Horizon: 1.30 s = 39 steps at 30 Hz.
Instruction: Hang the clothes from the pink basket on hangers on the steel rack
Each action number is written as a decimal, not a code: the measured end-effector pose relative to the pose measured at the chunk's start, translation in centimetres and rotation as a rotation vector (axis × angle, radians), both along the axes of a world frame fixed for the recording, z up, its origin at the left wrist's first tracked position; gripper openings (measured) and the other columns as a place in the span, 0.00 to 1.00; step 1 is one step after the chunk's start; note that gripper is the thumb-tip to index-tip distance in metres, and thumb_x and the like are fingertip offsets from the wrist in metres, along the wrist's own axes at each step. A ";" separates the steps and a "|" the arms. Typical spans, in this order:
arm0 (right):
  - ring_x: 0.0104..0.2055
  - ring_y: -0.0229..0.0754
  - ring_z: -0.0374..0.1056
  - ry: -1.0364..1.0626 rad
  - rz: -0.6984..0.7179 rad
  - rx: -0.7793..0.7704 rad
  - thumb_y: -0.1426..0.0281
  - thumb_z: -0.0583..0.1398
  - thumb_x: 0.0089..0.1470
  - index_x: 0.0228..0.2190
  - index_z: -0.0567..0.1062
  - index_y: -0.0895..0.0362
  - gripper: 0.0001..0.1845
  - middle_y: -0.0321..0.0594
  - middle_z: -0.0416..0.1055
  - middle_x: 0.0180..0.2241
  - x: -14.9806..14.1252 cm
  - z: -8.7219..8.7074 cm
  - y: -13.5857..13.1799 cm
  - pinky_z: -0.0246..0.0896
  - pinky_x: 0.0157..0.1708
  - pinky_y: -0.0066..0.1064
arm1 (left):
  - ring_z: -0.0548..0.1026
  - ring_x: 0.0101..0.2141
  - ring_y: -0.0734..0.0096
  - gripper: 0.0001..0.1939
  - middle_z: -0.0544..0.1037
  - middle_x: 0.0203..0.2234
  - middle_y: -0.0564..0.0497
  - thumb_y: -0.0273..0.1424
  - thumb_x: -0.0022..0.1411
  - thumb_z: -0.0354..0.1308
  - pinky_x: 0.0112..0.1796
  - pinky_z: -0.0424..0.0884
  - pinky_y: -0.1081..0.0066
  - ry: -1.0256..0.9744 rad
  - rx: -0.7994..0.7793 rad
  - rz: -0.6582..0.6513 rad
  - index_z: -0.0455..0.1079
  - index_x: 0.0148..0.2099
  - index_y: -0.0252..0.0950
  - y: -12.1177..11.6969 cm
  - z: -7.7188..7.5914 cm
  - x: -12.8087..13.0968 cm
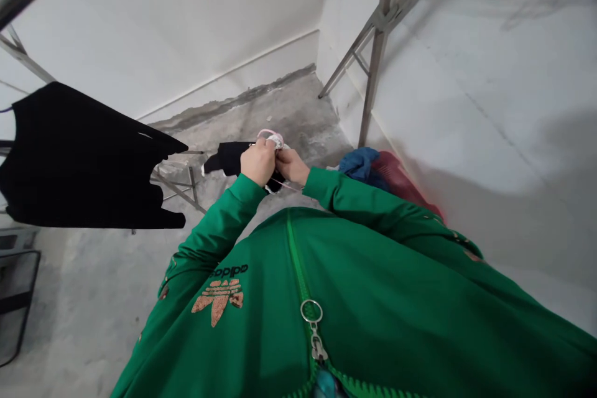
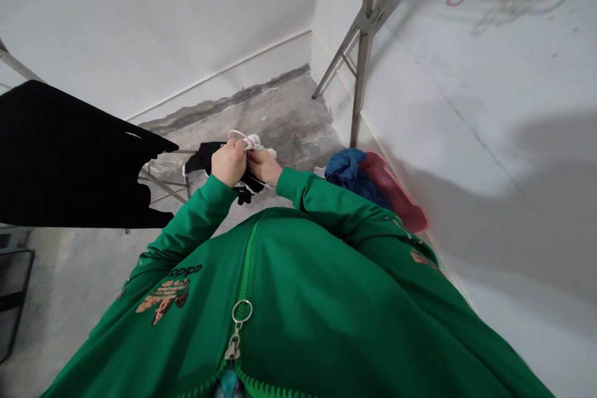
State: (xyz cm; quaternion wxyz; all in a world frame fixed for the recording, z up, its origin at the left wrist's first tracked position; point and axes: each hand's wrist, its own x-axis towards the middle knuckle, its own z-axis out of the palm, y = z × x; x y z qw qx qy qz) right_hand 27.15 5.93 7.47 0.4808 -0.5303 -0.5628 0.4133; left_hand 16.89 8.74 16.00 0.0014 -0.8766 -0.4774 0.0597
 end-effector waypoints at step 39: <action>0.47 0.53 0.69 -1.086 0.356 -0.200 0.65 0.52 0.59 0.54 0.68 0.53 0.23 0.47 0.68 0.55 4.2 -6.3 -1.4 0.60 0.35 0.36 | 0.76 0.40 0.56 0.17 0.78 0.39 0.42 0.35 0.67 0.44 0.37 0.66 0.67 -0.072 0.139 -0.025 0.69 0.50 0.35 2.5 4.5 -6.1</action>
